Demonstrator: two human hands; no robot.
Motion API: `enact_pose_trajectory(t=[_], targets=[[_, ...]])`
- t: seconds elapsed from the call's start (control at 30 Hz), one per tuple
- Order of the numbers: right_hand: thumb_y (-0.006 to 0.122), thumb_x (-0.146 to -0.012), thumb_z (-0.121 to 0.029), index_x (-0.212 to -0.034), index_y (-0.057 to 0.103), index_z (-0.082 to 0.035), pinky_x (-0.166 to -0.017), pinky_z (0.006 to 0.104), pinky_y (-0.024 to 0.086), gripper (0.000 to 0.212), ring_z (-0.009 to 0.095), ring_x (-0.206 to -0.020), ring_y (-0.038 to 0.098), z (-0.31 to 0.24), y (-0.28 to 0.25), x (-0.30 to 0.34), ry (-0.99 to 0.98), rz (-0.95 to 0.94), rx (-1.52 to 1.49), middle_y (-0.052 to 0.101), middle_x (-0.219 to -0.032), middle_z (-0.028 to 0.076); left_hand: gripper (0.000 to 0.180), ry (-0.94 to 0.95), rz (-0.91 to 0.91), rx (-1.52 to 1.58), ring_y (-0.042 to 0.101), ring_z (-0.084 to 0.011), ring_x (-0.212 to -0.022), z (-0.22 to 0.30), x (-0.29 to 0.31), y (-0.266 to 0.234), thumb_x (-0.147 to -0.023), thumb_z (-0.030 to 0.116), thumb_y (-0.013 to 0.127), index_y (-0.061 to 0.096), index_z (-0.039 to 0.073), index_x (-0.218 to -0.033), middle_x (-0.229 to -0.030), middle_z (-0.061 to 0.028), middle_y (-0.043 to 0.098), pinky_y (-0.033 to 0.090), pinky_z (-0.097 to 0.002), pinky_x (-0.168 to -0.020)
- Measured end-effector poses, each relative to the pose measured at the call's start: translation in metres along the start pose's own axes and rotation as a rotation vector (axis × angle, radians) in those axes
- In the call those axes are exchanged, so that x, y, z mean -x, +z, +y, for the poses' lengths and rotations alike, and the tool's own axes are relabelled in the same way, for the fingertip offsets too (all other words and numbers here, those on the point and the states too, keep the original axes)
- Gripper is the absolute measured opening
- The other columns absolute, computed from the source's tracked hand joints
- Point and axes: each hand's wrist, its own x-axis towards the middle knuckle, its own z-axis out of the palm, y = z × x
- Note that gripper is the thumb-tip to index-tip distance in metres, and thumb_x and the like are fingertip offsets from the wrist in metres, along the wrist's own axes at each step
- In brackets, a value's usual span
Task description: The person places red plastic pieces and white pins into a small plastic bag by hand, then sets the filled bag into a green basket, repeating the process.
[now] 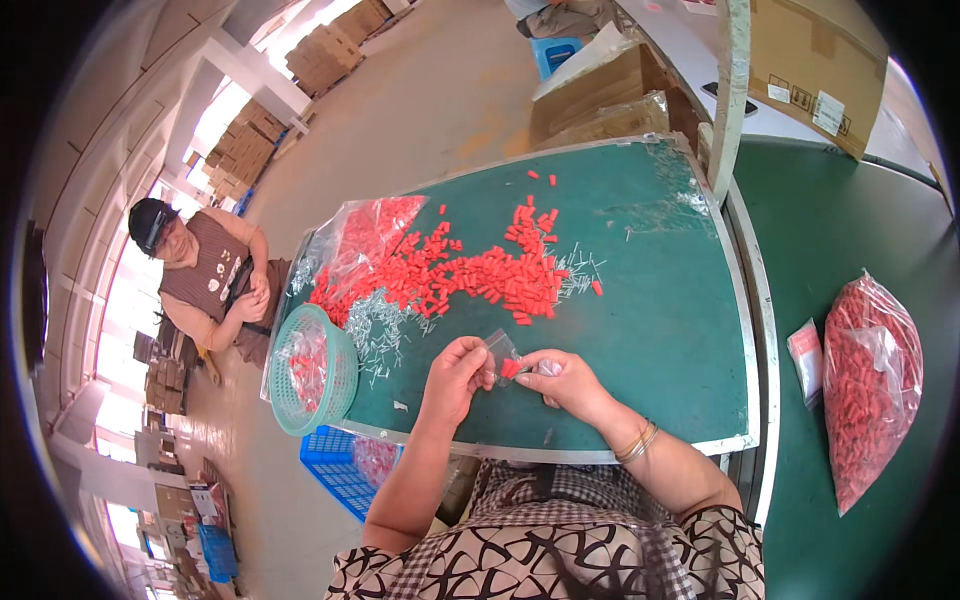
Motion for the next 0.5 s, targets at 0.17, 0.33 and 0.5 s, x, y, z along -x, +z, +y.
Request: enact_pose_trajectory(t=[0.17,0.33,0.5], targets=[[0.066,-0.085,-0.009,-0.092,0.06,-0.003,-0.041,0.0211,0.032,0.011,0.005,-0.046,0.041,0.0004,0.0018,0.0048,-0.002,0.005,-0.094,0.049,-0.061,-0.004,0.009,0.032,-0.004,0.027,0.056,-0.0111,-0.064,-0.0016,0.0041,0.0058,-0.091,0.011,0.053,0.053,0.004,-0.096,-0.078,-0.0042,0.059,0.046,-0.0246,-0.059],[0.066,-0.085,-0.013,-0.091,0.063,-0.006,-0.042,0.0191,0.03,0.01,0.002,-0.048,0.038,0.0002,0.0032,0.0067,-0.032,-0.004,-0.053,0.047,-0.061,-0.007,0.009,0.063,0.005,0.021,0.056,-0.0115,-0.065,-0.0028,0.0037,0.0048,-0.091,0.012,0.053,0.053,0.004,-0.096,-0.078,-0.0047,0.059,0.047,-0.0252,-0.059],[0.065,-0.085,-0.01,-0.09,0.062,-0.005,-0.042,0.0194,0.03,0.008,0.003,-0.048,0.04,-0.0027,0.0044,0.007,-0.05,-0.001,-0.069,0.048,-0.061,-0.006,0.009,0.08,0.035,0.027,0.057,-0.0118,-0.066,0.0001,0.0042,0.0058,-0.092,0.011,0.052,0.053,0.004,-0.097,-0.079,-0.0052,0.06,0.047,-0.025,-0.059]])
